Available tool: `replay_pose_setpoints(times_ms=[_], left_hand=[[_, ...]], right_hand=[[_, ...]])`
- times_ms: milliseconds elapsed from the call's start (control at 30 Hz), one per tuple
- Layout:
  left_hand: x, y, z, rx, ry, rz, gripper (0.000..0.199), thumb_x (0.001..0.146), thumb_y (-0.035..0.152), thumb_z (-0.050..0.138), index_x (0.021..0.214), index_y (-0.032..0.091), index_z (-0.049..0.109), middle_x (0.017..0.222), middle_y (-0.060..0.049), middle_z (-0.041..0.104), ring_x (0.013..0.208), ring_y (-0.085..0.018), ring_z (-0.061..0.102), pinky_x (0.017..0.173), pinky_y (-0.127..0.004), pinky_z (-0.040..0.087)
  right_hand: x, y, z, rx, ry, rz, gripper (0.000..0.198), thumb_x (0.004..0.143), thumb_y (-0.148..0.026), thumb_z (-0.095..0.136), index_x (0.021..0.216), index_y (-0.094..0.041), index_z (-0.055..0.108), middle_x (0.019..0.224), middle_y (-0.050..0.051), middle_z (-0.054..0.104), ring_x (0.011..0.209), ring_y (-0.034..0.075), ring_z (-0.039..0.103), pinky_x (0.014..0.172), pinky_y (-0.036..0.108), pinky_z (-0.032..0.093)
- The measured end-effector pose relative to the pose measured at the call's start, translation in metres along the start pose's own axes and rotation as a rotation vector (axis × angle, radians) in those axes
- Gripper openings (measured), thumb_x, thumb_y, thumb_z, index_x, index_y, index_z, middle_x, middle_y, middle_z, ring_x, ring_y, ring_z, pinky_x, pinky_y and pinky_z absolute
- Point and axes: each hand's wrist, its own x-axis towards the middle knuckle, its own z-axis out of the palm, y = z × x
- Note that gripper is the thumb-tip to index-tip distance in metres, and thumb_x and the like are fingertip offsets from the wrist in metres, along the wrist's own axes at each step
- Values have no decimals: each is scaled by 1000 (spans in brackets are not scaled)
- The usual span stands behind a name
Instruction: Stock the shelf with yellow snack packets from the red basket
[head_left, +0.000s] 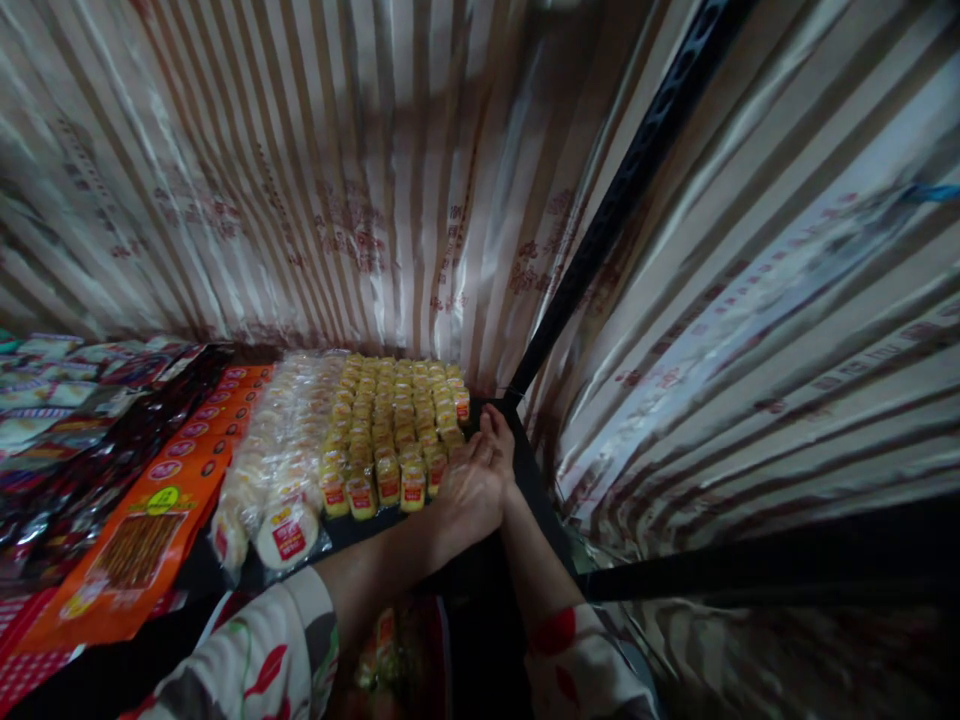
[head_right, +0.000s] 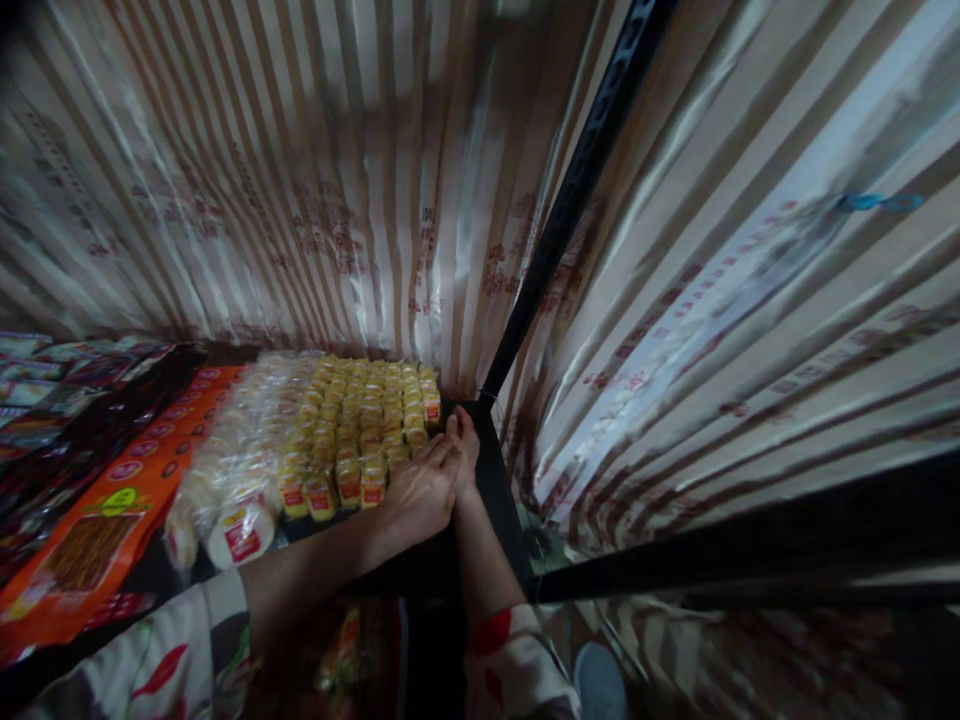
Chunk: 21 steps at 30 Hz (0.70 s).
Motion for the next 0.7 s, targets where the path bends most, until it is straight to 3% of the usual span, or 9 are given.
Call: replay_pose_setpoints(times_ms=[133,267,467,533,633,700], left_hand=[[-31,7,8,-64,18,14,45,75,12,41,120,6,46,125,-17,50,118,-25,45,98,-37,42],[-72,13,17,-194,-5,55,40,77,13,43,116,12,46,122,-12,50,112,-22,48,92,-33,47],[-167,6,28,-290,-4,112,34,82,13,40,115,19,47,126,-9,49,114,-17,48,92,-29,45],[-206,-4,34,-280,-34,112,33,83,16,43,115,22,48,121,-7,52,107,-16,52,85,-27,48],[-262,-28,43,-252,-130,57,33,82,18,47,115,25,49,117,-3,55,102,-16,55,85,-27,47],[-292,-48,46,-229,-128,-138,37,81,13,44,117,24,48,119,-4,54,105,-15,53,88,-26,46]], right_hand=[[-35,-2,-14,149,102,136,50,72,-47,51,109,-14,57,106,11,63,96,20,59,86,35,45],[-88,-13,-28,228,148,159,44,73,-43,51,105,-15,58,105,11,62,90,18,60,80,33,47],[-187,-31,-34,161,172,107,38,80,-42,48,104,-15,58,99,11,65,79,15,62,67,28,48],[-222,-30,-30,103,64,102,35,81,-42,46,99,-15,60,94,11,66,74,15,63,67,29,49],[-269,-23,-16,-39,-328,140,32,83,-38,43,97,-17,62,95,9,68,83,18,64,77,32,49],[-295,-19,-2,-134,-582,160,31,82,-33,43,96,-16,64,98,10,68,91,20,63,83,33,47]])
